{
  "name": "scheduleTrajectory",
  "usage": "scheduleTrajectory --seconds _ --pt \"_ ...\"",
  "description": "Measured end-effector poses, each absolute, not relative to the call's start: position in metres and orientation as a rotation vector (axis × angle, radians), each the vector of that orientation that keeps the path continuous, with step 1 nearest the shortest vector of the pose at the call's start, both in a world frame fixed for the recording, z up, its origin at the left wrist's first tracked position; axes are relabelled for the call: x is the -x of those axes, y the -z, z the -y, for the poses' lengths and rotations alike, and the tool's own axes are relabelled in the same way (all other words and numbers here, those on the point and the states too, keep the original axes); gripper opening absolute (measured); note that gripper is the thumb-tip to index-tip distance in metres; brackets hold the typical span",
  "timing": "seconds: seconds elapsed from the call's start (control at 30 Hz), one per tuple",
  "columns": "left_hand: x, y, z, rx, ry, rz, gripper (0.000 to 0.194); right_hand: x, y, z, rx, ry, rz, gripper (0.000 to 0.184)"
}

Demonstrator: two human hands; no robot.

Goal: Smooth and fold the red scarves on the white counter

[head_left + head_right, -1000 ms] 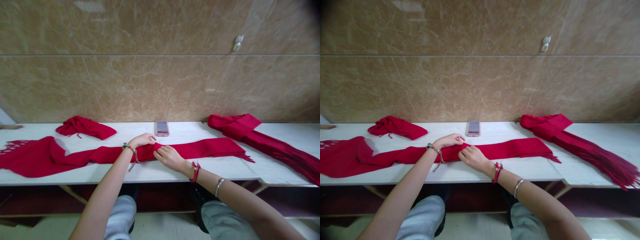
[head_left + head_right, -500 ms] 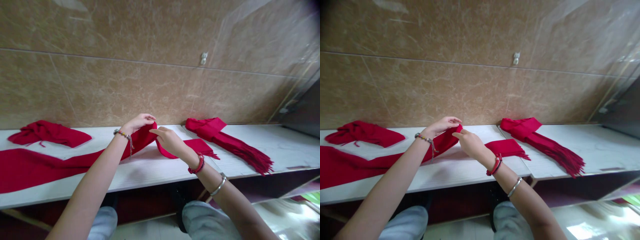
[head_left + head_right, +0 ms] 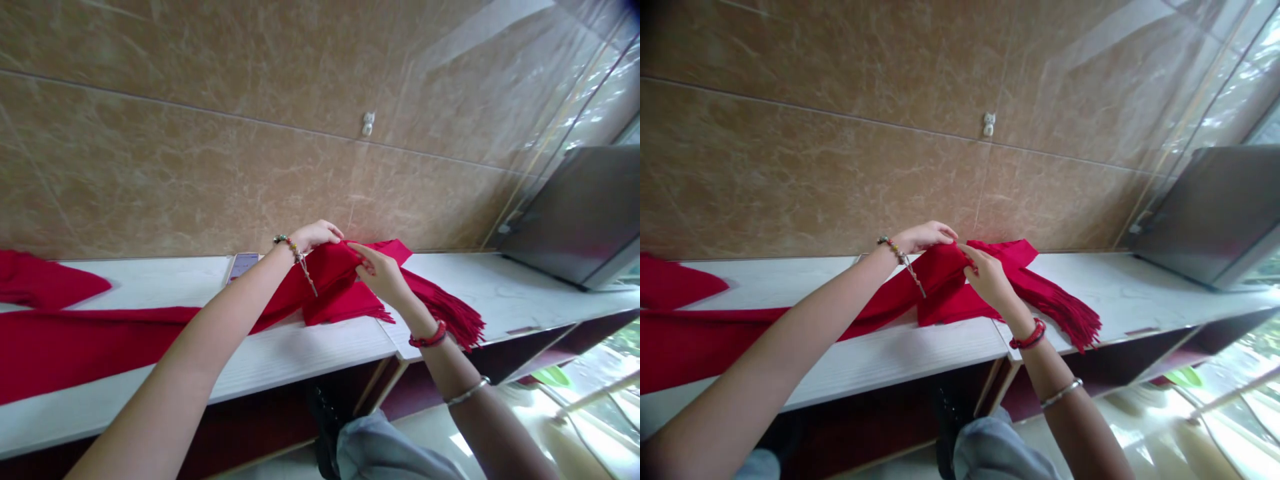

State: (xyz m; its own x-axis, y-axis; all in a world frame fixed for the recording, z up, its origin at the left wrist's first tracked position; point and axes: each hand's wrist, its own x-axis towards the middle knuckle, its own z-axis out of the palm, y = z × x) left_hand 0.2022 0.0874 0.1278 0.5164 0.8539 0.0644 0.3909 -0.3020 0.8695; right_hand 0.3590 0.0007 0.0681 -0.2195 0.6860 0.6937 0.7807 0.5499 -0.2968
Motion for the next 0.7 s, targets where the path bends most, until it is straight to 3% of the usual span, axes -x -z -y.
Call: scheduleTrajectory --seconds 0.17,0.33,0.5,0.7 --pt "-0.174 -0.115 -0.089 -2.004 -0.593 -1.049 0.035 -0.344 -0.037 -0.008 1.109 0.128 1.962 0.038" --pt "-0.079 -0.073 -0.060 -2.331 -0.594 -1.341 0.054 -0.311 -0.033 -0.005 1.006 0.183 2.034 0.034" --pt "0.062 0.001 0.000 -2.379 0.011 -1.835 0.067 -0.286 -0.037 0.001 0.960 0.179 2.104 0.035" --pt "0.168 0.021 0.034 -2.540 -0.013 -1.820 0.055 -0.243 -0.043 0.000 0.991 0.213 2.137 0.034"
